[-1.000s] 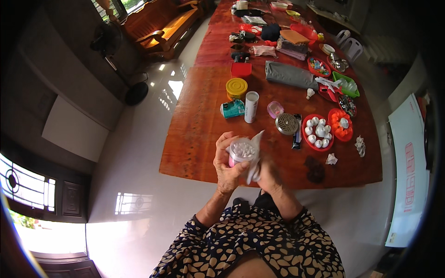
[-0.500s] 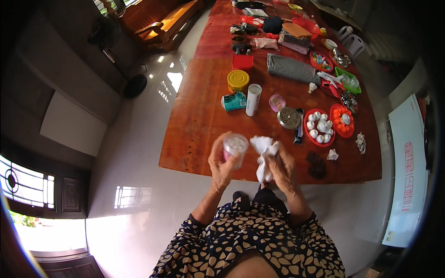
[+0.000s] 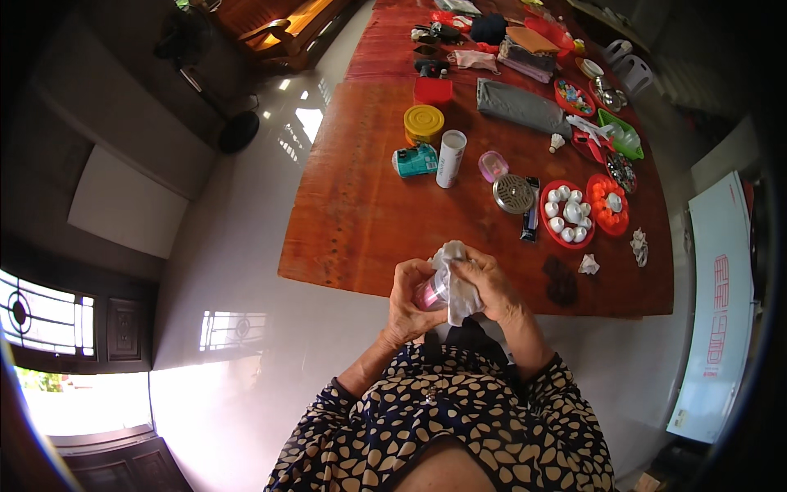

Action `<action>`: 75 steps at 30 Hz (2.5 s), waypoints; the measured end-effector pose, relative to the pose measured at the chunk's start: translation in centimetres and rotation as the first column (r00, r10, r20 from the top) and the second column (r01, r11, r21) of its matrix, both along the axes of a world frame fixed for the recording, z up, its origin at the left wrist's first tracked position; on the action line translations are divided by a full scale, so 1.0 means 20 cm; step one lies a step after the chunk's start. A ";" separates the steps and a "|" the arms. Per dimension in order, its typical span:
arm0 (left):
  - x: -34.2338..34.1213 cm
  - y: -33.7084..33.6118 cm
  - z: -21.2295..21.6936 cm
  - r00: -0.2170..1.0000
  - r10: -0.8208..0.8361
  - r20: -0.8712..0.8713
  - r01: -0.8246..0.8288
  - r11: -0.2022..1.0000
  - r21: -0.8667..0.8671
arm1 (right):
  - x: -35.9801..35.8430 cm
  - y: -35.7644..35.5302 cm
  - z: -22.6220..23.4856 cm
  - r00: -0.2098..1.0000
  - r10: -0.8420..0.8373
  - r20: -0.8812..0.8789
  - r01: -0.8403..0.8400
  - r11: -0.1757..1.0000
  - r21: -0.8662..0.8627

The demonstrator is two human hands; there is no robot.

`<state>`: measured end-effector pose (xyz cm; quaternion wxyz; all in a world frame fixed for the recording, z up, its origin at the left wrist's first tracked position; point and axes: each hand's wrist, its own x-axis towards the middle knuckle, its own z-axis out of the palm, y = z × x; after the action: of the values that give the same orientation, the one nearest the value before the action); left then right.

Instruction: The person wipes several small household items on a wooden table using a white cloth. They clean a metal strainer, a small plastic container, a cylindrical canister, a rectangular box, and a yellow-lidded container, handling each item one at a time and wiping all visible surfaces.

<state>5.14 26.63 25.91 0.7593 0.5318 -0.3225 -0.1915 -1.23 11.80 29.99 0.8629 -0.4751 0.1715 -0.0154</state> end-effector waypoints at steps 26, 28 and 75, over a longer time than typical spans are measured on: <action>-0.03 -0.28 0.02 0.943 0.280 -0.181 -0.256 0.956 0.146 | -0.13 0.03 -0.17 0.989 0.006 0.147 0.001 0.999 -0.052; -0.01 -0.30 -0.01 0.937 0.207 -0.282 -0.171 0.975 0.145 | -0.13 -0.01 -0.17 0.988 0.005 0.152 0.057 0.917 -0.395; 0.33 -1.28 -1.08 0.938 0.347 -0.026 -0.276 0.788 0.551 | -0.20 -0.87 -0.64 0.928 0.006 -0.373 -0.316 0.546 -0.776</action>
<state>11.67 1.00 4.37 0.6187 0.7562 -0.1148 -0.1796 -5.30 -5.70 17.27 0.4960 -0.8320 0.2394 0.0658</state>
